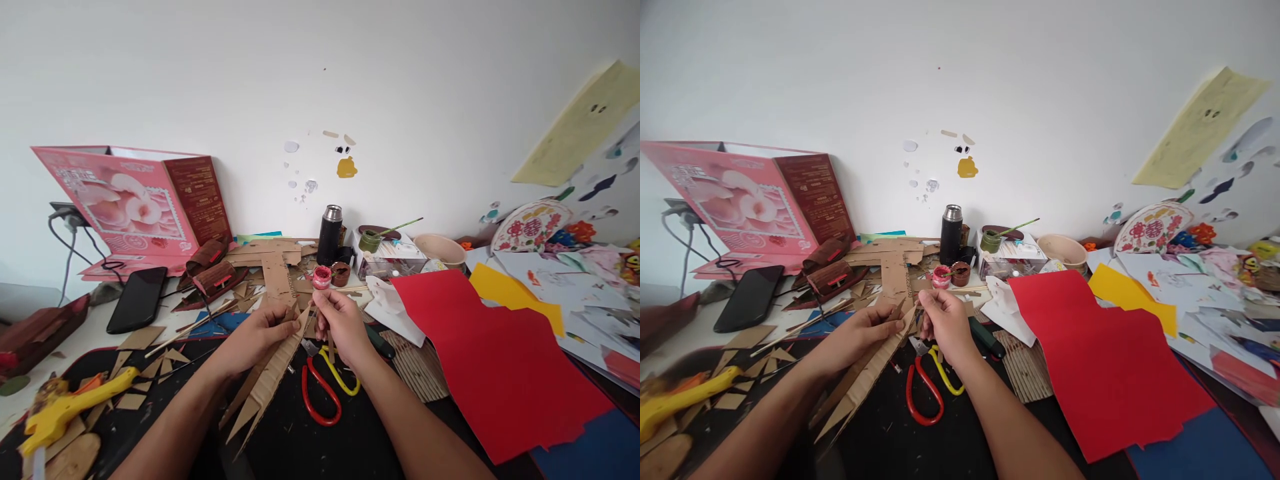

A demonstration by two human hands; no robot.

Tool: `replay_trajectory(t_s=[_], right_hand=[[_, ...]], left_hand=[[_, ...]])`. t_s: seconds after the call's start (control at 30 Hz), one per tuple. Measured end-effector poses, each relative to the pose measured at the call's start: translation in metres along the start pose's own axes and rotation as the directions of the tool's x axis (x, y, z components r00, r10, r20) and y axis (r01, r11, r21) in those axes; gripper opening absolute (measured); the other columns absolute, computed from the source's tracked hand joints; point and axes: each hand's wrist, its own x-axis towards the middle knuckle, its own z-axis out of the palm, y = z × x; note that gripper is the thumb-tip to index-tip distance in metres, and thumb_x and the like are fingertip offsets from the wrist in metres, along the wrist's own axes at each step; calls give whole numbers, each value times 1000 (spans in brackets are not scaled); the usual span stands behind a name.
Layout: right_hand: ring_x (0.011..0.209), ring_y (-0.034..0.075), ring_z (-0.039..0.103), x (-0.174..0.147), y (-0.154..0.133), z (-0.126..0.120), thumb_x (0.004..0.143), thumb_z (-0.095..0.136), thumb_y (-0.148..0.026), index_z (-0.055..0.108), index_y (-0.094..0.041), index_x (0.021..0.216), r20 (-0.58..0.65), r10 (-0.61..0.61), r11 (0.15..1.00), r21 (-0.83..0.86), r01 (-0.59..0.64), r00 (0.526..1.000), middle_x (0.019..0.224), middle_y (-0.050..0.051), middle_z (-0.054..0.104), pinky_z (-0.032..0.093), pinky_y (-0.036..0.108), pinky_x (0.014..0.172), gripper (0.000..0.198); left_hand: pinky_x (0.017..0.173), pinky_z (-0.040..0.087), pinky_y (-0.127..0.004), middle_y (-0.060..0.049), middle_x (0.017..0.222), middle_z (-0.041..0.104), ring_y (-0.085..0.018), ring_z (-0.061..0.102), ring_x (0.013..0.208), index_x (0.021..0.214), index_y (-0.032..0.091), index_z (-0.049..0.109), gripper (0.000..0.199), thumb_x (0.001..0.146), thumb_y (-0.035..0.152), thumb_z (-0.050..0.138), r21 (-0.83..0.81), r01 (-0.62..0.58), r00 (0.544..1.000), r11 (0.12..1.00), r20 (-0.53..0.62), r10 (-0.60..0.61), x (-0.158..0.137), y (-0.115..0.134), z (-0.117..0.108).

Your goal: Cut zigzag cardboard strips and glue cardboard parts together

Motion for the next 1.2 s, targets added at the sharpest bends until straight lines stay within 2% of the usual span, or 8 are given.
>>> replay_trajectory(t_s=[0.17,0.37,0.47,0.53,0.7,0.9,1.0,1.2], right_hand=[[37,10,51,2,-5,-2,80,79,-78,68,-19,82,-50,3,999,38,-1,999,50,-8,51,36,20,38,60],[38,11,55,2,-8,-4,80,74,-86,69,-19,93,24,7,1000,13,-8,1000,54,-7,57,35,19,36,68],[39,11,57,-1,-8,-1,82,70,-87,68,-19,98,89,13,1000,-12,-12,996,58,-6,61,35,18,36,70],[38,11,56,-3,-6,1,81,72,-86,67,-20,101,130,25,999,-35,-20,991,58,-6,62,35,18,36,69],[37,12,53,-5,-1,5,81,79,-77,64,-23,94,157,70,993,-102,-55,985,53,-8,58,38,21,37,58],[39,12,53,-4,-3,3,86,75,-72,64,-23,88,123,56,987,-160,-36,991,53,-7,58,39,22,40,50],[39,12,53,-5,-5,3,87,74,-71,63,-23,88,127,55,986,-164,-34,990,54,-7,58,40,22,40,50],[42,12,54,-9,-1,6,93,73,-63,64,-23,90,134,-16,977,-209,44,991,56,-8,55,44,23,44,42]], left_hand=[[67,43,-28,1,73,62,-18,55,69,76,20,65,50,71,65,86,-63,29,992,998,-119,-37,-2,4,-1],[65,41,-28,3,72,55,-18,49,70,73,23,57,48,84,68,70,255,-69,964,965,-230,130,-2,2,-4],[65,38,-29,4,69,49,-18,45,69,71,24,53,44,88,64,63,406,-83,953,910,-234,191,-1,0,-3],[64,37,-30,4,67,46,-18,43,68,69,25,49,44,90,62,60,441,-90,955,893,-217,203,0,-1,-1],[63,36,-30,4,67,43,-17,43,67,67,25,46,49,90,66,61,441,-80,958,894,-214,192,-1,-3,1],[70,44,-30,2,75,56,-20,52,75,82,22,62,43,88,64,68,322,-104,969,941,-180,169,1,-3,2],[68,42,-30,2,74,55,-19,52,72,78,23,59,40,89,60,68,354,-96,955,930,-230,186,1,-4,3],[73,47,-31,0,79,66,-21,60,77,84,22,65,34,88,56,68,349,-94,922,932,-323,214,0,-2,4]])
